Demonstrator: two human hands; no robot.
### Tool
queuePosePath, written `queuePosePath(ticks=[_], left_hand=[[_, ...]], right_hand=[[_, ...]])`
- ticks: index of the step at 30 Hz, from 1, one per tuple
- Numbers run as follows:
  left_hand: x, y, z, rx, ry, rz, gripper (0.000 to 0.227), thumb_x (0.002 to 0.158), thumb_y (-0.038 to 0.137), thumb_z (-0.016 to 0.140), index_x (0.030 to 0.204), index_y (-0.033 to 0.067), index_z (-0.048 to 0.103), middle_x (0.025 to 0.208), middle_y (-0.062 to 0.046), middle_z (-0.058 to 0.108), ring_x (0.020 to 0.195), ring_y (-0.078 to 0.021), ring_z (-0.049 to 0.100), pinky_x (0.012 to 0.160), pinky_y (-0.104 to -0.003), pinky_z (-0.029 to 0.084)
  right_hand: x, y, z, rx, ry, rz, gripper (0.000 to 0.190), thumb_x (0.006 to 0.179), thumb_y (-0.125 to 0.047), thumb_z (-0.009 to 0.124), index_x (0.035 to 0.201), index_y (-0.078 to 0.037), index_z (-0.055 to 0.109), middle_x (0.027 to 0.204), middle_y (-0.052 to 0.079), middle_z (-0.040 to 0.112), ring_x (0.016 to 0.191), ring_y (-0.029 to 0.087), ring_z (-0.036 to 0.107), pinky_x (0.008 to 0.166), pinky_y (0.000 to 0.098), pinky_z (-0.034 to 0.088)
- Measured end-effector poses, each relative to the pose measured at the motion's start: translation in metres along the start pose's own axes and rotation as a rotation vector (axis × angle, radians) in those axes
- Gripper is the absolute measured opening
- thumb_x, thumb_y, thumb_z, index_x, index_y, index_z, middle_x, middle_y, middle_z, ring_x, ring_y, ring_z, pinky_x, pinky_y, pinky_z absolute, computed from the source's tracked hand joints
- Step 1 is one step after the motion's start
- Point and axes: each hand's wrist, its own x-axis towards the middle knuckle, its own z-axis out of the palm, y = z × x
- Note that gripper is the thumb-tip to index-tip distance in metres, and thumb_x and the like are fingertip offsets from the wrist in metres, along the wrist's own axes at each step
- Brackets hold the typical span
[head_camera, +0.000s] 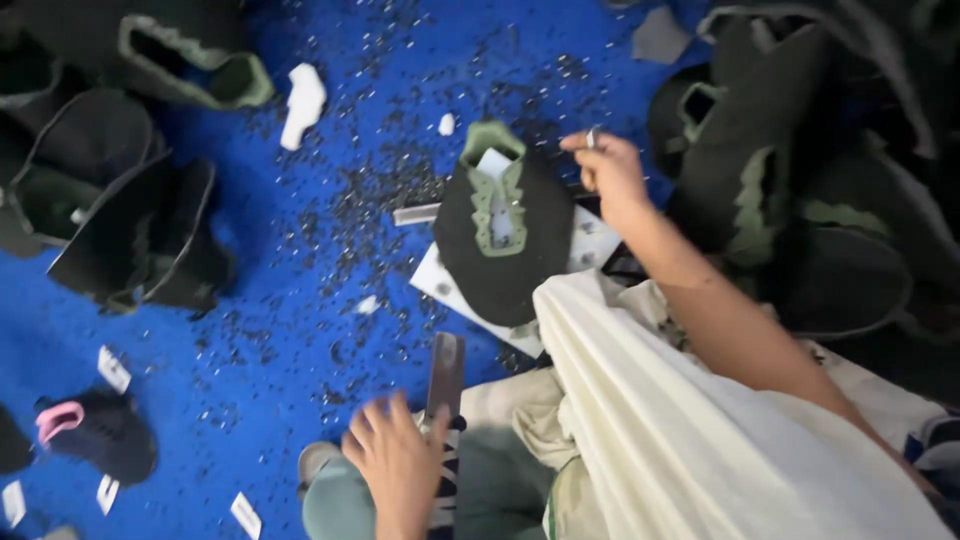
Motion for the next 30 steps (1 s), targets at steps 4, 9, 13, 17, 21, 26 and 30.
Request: queuePosePath(ticks=[4, 9, 13, 17, 21, 26, 30], left_hand=[[0.123, 0.030, 0.065, -0.268, 0.191, 0.144, 0.063, 0.087, 0.051, 0.071, 0.127, 0.0025, 0.063, 0.115, -0.021, 0.063, 0.110, -0.0413, 0.059, 0.091, -0.053, 0.044], [0.266, 0.097, 0.076, -1.399, 0.068, -0.056, 0.045, 0.086, 0.020, 0.082, 0.119, -0.0048, 0.063, 0.112, -0.015, 0.071, 0.101, -0.0251, 0.066, 0.092, -0.041, 0.052], [0.242, 0.090, -0.028, -1.710, -0.016, -0.013, 0.044, 0.085, 0.009, 0.082, 0.120, -0.0058, 0.061, 0.115, -0.015, 0.072, 0.103, -0.0212, 0.068, 0.095, -0.036, 0.054], [0.254, 0.023, -0.062, -1.568, -0.074, 0.096, 0.046, 0.086, 0.012, 0.073, 0.128, 0.0004, 0.060, 0.113, -0.012, 0.072, 0.096, -0.0214, 0.071, 0.089, -0.038, 0.059], [0.262, -0.054, -0.122, -1.822, 0.894, 0.245, 0.047, 0.114, 0.020, 0.053, 0.157, 0.0066, 0.039, 0.150, -0.015, 0.054, 0.138, -0.0212, 0.058, 0.114, -0.032, 0.049], [0.167, 0.049, -0.078, -1.484, 0.430, 0.181, 0.039, 0.110, 0.035, 0.057, 0.129, 0.0027, 0.066, 0.131, -0.009, 0.063, 0.115, -0.0214, 0.064, 0.100, -0.036, 0.054], [0.101, 0.110, -0.024, -1.803, 0.007, 0.034, 0.055, 0.094, 0.036, 0.065, 0.137, 0.0022, 0.056, 0.140, -0.008, 0.061, 0.132, -0.0230, 0.057, 0.109, -0.040, 0.046]], right_hand=[[-0.006, 0.019, 0.013, -0.274, 0.128, 0.080, 0.022, 0.097, -0.010, 0.063, 0.111, -0.002, 0.078, 0.077, -0.002, 0.063, 0.056, 0.007, 0.040, 0.049, 0.0256, 0.030], [0.021, -0.027, 0.064, -0.348, 0.051, 0.161, 0.028, 0.091, -0.011, 0.060, 0.113, -0.010, 0.076, 0.070, -0.005, 0.057, 0.055, 0.007, 0.043, 0.048, 0.0260, 0.032], [0.086, -0.076, 0.035, -0.409, 0.049, -0.133, 0.035, 0.084, -0.002, 0.060, 0.113, -0.008, 0.078, 0.085, 0.000, 0.066, 0.073, 0.014, 0.056, 0.064, 0.0294, 0.043], [0.162, -0.103, -0.018, -0.931, 0.377, -0.089, 0.066, 0.071, -0.010, 0.079, 0.133, -0.018, 0.057, 0.103, 0.013, 0.071, 0.090, 0.026, 0.069, 0.076, 0.0387, 0.055], [0.230, -0.055, -0.096, -1.166, 0.466, -0.311, 0.071, 0.070, -0.011, 0.075, 0.138, -0.014, 0.054, 0.113, 0.021, 0.070, 0.101, 0.040, 0.066, 0.085, 0.0482, 0.054], [0.097, -0.152, 0.021, -1.265, 0.423, -0.628, 0.030, 0.085, -0.017, 0.077, 0.112, -0.007, 0.073, 0.104, 0.022, 0.073, 0.096, 0.043, 0.068, 0.080, 0.0513, 0.054], [-0.091, -0.233, 0.160, -1.786, -0.307, -0.105, 0.020, 0.099, -0.015, 0.058, 0.106, -0.009, 0.075, 0.094, 0.014, 0.075, 0.080, 0.028, 0.074, 0.076, 0.0405, 0.059]])
